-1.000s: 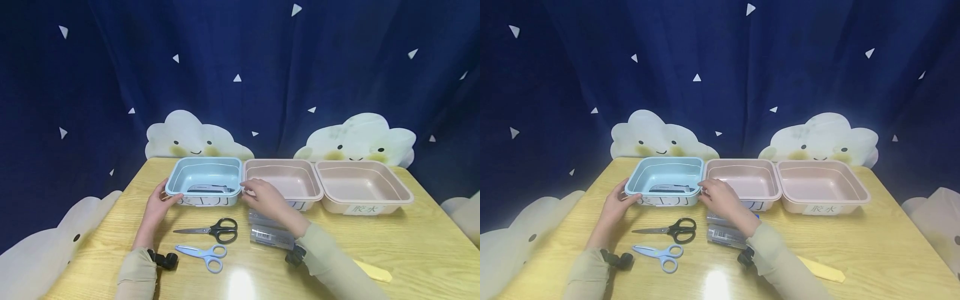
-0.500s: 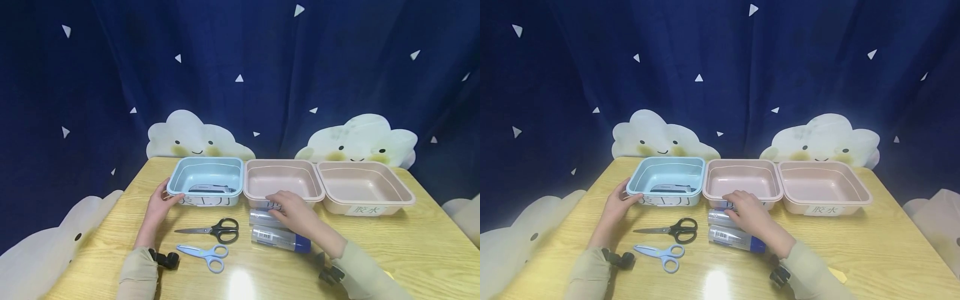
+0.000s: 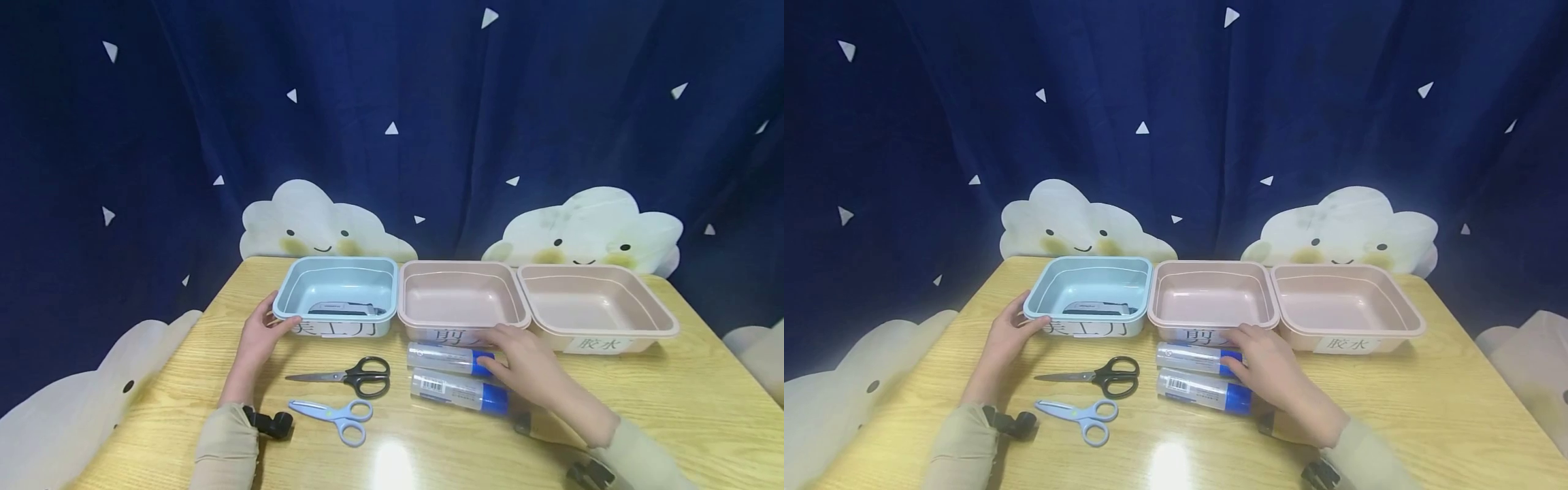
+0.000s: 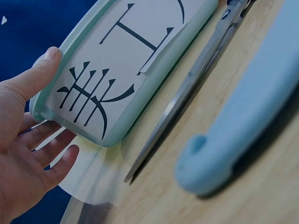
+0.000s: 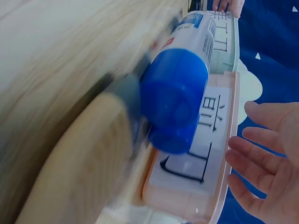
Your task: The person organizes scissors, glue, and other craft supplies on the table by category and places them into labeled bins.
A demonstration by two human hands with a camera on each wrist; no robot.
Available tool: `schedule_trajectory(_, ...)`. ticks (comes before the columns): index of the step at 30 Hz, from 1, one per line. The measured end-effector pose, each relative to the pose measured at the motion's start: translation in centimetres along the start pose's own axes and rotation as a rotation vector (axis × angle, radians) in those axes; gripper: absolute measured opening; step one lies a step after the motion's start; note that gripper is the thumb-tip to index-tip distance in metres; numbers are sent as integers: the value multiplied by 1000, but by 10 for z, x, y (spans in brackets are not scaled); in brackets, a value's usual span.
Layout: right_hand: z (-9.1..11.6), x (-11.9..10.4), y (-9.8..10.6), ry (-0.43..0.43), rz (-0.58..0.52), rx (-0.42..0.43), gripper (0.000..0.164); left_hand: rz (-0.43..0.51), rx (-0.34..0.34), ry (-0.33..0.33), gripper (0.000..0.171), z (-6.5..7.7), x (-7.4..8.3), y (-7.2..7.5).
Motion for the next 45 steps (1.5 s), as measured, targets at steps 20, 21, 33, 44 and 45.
schedule_trajectory(20,62,27,22,-169,49,-198,34,16,0,12,84,0,-1,0)
schedule_trajectory(21,66,28,23,-176,50,-212,38,15,-3,12,84,0,-1,-1)
schedule_trajectory(33,101,45,25,-86,51,-308,45,19,-3,19,86,0,0,2)
schedule_trajectory(44,130,66,26,-220,-15,-419,52,25,-8,24,85,2,1,1)
schedule_trajectory(45,132,68,26,-230,-32,-430,52,26,-6,23,84,2,2,1)
Point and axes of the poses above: each hand's wrist, its own z-axis away from the middle knuckle, its own y-axis out of the back of the hand, x = y × z, the point moved 6 cm from there along -z, towards the middle knuckle, and after that the axes turned 12 degrees about -z, right-handed, at the moved point
